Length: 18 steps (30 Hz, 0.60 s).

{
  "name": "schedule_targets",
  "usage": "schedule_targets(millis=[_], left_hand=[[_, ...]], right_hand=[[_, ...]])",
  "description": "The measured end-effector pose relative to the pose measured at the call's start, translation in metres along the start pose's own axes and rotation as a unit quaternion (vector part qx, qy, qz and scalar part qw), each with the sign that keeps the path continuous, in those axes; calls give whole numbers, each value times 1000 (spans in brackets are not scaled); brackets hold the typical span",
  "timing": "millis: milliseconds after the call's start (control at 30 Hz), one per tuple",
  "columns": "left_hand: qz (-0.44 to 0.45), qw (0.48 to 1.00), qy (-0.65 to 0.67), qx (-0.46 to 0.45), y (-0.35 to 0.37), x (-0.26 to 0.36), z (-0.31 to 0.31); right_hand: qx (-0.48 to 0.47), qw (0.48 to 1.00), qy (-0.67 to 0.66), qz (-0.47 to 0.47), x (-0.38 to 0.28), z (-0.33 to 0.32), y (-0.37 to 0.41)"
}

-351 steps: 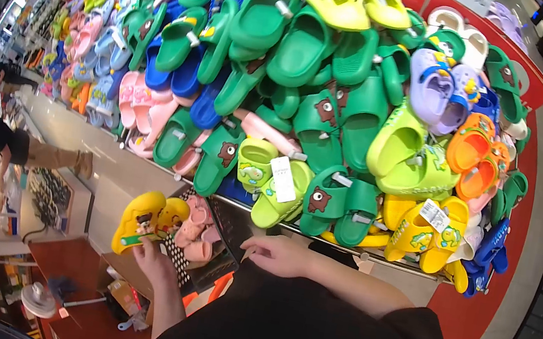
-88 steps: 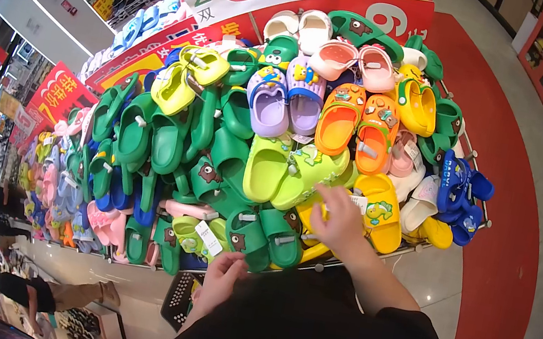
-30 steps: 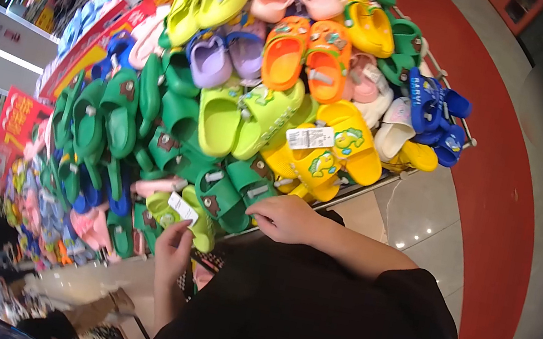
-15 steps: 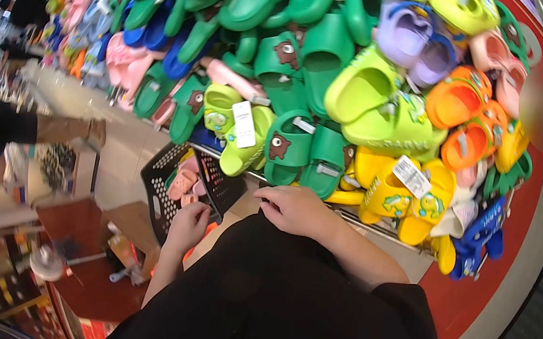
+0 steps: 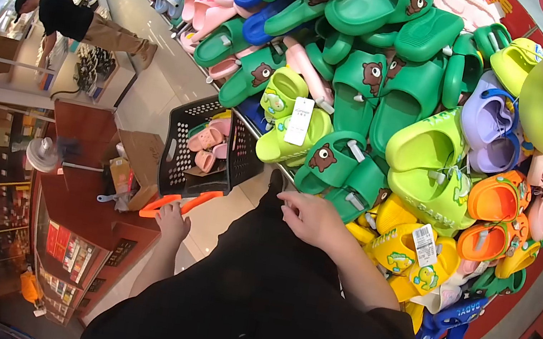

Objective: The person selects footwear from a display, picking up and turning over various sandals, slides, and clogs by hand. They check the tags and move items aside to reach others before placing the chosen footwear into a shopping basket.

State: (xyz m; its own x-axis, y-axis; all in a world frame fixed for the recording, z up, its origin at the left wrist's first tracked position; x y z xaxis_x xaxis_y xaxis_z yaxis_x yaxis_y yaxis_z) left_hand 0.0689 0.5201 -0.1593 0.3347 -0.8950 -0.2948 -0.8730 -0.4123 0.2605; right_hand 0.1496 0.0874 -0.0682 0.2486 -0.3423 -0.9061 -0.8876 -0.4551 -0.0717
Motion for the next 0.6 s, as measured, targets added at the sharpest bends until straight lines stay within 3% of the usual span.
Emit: schedule_targets(millis=[133,200,233,300,400,467,600], left_hand=[[-31,999,-19,-3,-8,12,0],[-29,992,-83,-93,-13,23,-20],[-20,993,-81,-89,-20,27,-27],[-60,972,-83,-211,-40,33,-37],[26,977,105,-184,-84,32,-5],[20,978,57,-201,-90,48,-27],[56,957,85,-271,-150,45,53]], right_hand=[[-8,1000,-13,10,0,-3,12],[3,1000,-6,10,4,-5,15],[4,1000,-11,8,4,-3,17],[26,1000,-11,-1,1,-1,17],[44,996,-46,62,-17,-1,8],[47,995,-29,80,-22,9,1],[48,983,-105,146,-23,42,-18]])
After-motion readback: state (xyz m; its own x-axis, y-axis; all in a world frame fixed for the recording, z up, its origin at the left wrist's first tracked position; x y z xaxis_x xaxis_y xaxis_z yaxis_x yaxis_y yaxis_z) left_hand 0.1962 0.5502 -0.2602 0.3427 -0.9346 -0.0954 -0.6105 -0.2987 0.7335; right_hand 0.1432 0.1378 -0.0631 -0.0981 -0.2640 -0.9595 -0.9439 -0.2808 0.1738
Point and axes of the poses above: each hand's wrist, its own y-axis away from the middle knuckle, its own z-axis out of the palm, x = y × z, the point moved 1 cm from there along -y, towards the middle knuckle, and after that the axes turned 7 degrees about -z, right-handed, at the moved point
